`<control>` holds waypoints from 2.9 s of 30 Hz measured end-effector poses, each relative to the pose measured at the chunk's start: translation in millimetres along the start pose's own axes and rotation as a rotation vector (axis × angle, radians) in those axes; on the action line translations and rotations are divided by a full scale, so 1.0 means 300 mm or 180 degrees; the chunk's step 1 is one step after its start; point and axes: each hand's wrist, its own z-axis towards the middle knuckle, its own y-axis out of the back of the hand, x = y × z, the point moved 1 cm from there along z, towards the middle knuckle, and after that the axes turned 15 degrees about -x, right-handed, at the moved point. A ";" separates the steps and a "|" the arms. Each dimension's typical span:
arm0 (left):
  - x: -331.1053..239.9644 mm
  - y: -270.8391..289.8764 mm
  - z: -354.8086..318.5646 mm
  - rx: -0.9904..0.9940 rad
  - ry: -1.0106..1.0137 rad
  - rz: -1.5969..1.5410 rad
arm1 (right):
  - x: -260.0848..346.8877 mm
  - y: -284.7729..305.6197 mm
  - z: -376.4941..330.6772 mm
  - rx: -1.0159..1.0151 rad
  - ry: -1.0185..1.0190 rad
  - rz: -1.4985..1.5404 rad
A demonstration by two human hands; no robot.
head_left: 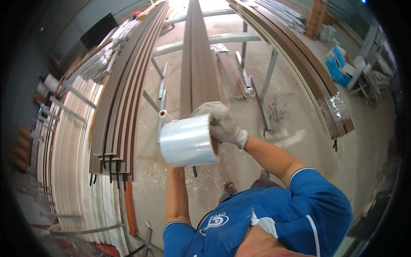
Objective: The person selects long wooden planks from a rack, stacks them, and wraps the bundle with plastic film. The person then covers the wrapped bundle with a large white protective sheet.
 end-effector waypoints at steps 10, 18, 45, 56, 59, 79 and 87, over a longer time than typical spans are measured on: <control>0.242 0.258 -0.043 -0.0888 0.1775 -0.0496 | 0.103 0.198 -0.139 0.0029 -0.0778 0.0395; 0.586 0.323 -0.514 -0.0950 0.3658 0.1024 | 0.115 0.551 -0.698 -0.0106 -0.3296 0.0204; 1.062 -1.056 -0.933 0.1355 0.3994 0.1008 | -0.111 1.565 -1.477 -0.2722 -0.4927 0.0566; 1.017 -1.098 -0.908 0.1700 0.3891 -0.0089 | 0.044 1.519 -1.356 -0.2641 -0.4389 0.0477; 1.009 -1.104 -0.905 0.1357 0.4090 -0.0060 | 0.144 1.591 -1.303 -0.2383 -0.4032 0.0442; 1.608 -1.947 -1.250 0.0698 0.4543 -0.0169 | 0.041 2.773 -1.395 -0.1936 -0.4002 -0.1193; 1.697 -2.252 -1.159 0.0710 0.4021 -0.0119 | -0.032 3.004 -1.286 -0.2164 -0.3967 -0.1195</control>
